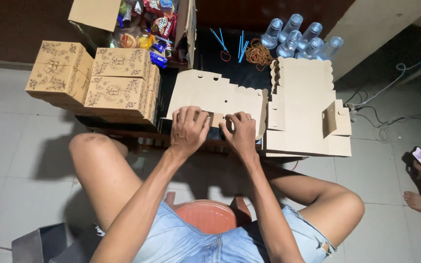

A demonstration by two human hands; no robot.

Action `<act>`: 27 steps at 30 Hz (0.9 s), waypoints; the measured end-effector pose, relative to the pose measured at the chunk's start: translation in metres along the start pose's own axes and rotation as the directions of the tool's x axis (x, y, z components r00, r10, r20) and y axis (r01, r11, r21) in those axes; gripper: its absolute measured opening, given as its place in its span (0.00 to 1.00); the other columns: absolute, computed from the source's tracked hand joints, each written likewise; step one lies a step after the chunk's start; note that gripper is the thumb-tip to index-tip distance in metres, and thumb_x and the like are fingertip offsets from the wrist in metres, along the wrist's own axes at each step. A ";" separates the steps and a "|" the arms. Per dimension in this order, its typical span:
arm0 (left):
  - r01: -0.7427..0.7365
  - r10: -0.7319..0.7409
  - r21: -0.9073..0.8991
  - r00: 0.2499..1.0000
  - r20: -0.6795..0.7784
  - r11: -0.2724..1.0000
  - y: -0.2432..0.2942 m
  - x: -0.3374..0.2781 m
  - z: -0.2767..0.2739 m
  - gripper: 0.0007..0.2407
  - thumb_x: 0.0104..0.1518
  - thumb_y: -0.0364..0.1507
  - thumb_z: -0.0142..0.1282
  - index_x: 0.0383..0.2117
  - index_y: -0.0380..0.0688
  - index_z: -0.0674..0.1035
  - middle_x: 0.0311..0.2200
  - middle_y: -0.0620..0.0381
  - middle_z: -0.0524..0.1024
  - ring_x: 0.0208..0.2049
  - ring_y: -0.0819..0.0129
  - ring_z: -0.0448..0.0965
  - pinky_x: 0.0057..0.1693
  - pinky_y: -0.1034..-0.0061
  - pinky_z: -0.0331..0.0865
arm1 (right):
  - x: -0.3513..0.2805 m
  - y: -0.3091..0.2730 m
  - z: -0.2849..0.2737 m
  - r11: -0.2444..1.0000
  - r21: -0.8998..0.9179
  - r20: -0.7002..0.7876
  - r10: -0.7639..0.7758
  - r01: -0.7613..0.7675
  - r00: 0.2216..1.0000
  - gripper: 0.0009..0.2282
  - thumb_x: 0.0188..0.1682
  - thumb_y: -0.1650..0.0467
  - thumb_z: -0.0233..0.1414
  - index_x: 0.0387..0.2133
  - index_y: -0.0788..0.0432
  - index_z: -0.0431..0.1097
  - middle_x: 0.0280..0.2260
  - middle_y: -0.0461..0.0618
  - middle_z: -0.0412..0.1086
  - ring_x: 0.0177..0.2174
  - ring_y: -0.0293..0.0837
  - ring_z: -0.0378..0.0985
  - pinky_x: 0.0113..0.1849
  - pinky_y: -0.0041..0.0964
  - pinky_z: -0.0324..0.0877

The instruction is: Folding a cardboard box and packing snack items into it.

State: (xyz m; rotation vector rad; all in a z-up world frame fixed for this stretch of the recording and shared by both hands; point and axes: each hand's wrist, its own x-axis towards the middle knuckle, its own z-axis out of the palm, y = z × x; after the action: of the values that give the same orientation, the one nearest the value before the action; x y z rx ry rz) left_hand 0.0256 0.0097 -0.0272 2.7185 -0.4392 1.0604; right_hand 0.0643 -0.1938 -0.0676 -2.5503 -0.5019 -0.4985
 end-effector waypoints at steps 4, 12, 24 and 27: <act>-0.099 0.105 -0.080 0.991 0.080 0.992 0.036 -0.007 -0.005 0.07 0.58 0.37 0.56 0.29 0.53 0.75 0.26 0.65 0.65 0.30 0.66 0.72 0.38 0.71 0.68 | -0.004 0.000 0.006 0.999 0.039 -0.052 0.011 -0.009 0.999 0.11 0.44 0.61 0.63 0.38 0.45 0.75 0.33 0.41 0.67 0.40 0.47 0.74 0.42 0.44 0.68; -0.019 0.065 -0.092 0.844 0.533 0.996 0.053 -0.012 -0.010 0.30 0.55 0.38 0.59 0.64 0.39 0.67 0.62 0.39 0.67 0.64 0.46 0.66 0.63 0.40 0.60 | -0.001 -0.021 -0.017 0.998 0.007 0.037 0.066 -0.066 0.997 0.17 0.49 0.63 0.56 0.51 0.53 0.74 0.57 0.61 0.67 0.62 0.60 0.64 0.60 0.58 0.55; 0.093 0.031 -0.097 0.543 0.839 0.991 0.050 0.010 -0.035 0.35 0.61 0.40 0.51 0.71 0.37 0.51 0.73 0.44 0.49 0.74 0.53 0.45 0.71 0.43 0.44 | 0.007 -0.029 -0.030 0.991 -0.106 0.279 0.113 -0.087 0.953 0.23 0.55 0.56 0.44 0.62 0.48 0.63 0.67 0.58 0.56 0.67 0.55 0.55 0.66 0.58 0.45; 0.129 0.039 -0.122 0.512 0.858 0.984 0.047 0.010 -0.032 0.35 0.61 0.42 0.50 0.71 0.37 0.51 0.73 0.44 0.48 0.74 0.54 0.44 0.72 0.43 0.43 | 0.007 -0.029 -0.027 0.987 -0.135 0.290 0.125 -0.088 0.949 0.24 0.55 0.55 0.42 0.64 0.46 0.61 0.68 0.57 0.54 0.68 0.54 0.53 0.66 0.58 0.44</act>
State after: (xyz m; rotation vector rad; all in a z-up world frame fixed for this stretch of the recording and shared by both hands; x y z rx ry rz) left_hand -0.0035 -0.0269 0.0062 2.8602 -0.5384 -0.4674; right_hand 0.0506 -0.1824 -0.0311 -2.7682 -0.4453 -0.1060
